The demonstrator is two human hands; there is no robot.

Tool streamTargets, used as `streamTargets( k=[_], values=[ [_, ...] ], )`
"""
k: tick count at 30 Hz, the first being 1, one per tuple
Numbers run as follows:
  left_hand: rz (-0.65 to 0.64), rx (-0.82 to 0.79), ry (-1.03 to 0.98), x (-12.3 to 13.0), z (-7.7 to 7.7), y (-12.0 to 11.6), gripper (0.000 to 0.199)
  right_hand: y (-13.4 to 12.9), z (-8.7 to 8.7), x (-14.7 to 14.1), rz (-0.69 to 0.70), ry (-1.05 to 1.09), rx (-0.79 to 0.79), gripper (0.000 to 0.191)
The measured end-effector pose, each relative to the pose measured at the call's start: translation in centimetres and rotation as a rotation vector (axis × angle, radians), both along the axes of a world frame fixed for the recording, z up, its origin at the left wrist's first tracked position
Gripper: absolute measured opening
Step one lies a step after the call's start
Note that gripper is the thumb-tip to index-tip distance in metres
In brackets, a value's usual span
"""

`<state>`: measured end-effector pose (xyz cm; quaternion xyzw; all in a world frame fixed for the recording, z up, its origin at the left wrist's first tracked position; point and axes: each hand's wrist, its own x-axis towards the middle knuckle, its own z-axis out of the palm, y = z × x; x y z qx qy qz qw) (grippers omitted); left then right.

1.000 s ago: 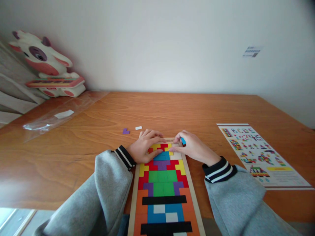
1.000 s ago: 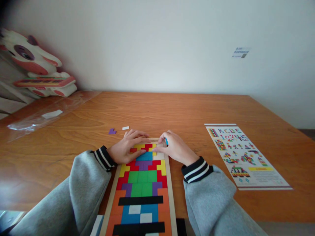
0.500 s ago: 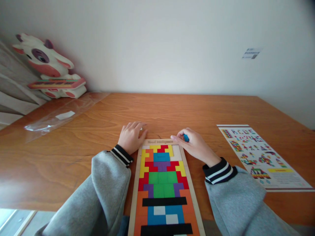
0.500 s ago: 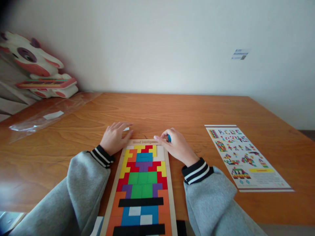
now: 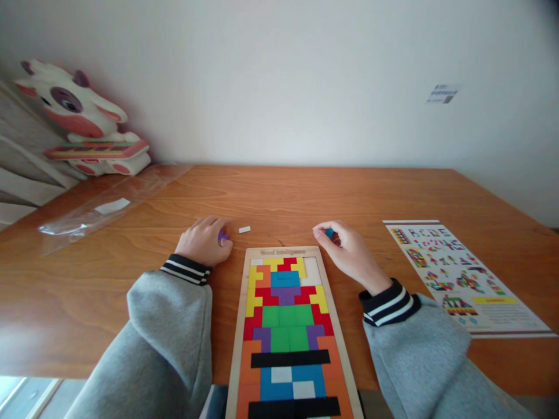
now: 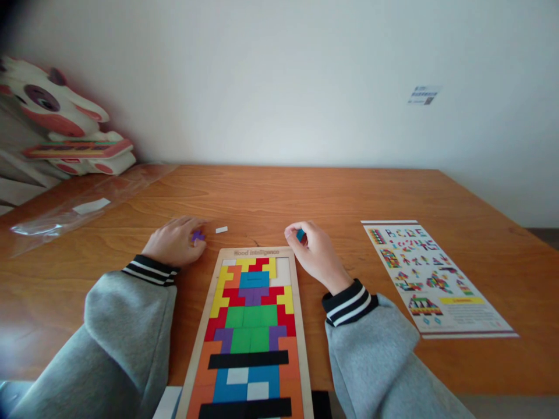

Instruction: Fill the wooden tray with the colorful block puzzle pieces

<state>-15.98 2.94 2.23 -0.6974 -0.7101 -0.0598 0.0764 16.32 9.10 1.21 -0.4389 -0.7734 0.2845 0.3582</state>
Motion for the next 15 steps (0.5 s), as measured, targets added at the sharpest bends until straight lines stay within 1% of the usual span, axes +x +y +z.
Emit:
streamTargets(
  k=[2,4,10,12,15],
  values=[
    [-0.001,-0.001,0.005,-0.3,-0.1,0.0,0.04,0.0,0.1,0.0,-0.013,0.018,0.001,0.032],
    [-0.038,0.01,-0.017,-0.5,-0.4,0.1,0.035,0.0,0.2,0.0,-0.026,0.029,0.004,0.032],
    [-0.127,0.076,-0.118,-0.3,-1.6,0.7,0.036,0.0,0.2,-0.1,-0.039,0.052,0.002,0.032],
    [-0.141,0.083,-0.146,-0.1,-1.7,0.8,0.033,0.0,0.2,-0.1,-0.037,0.055,0.001,0.032],
    [-0.128,0.108,-0.163,0.1,-1.6,0.7,0.028,0.0,0.2,-0.1,-0.049,0.072,-0.015,0.032]
  ],
)
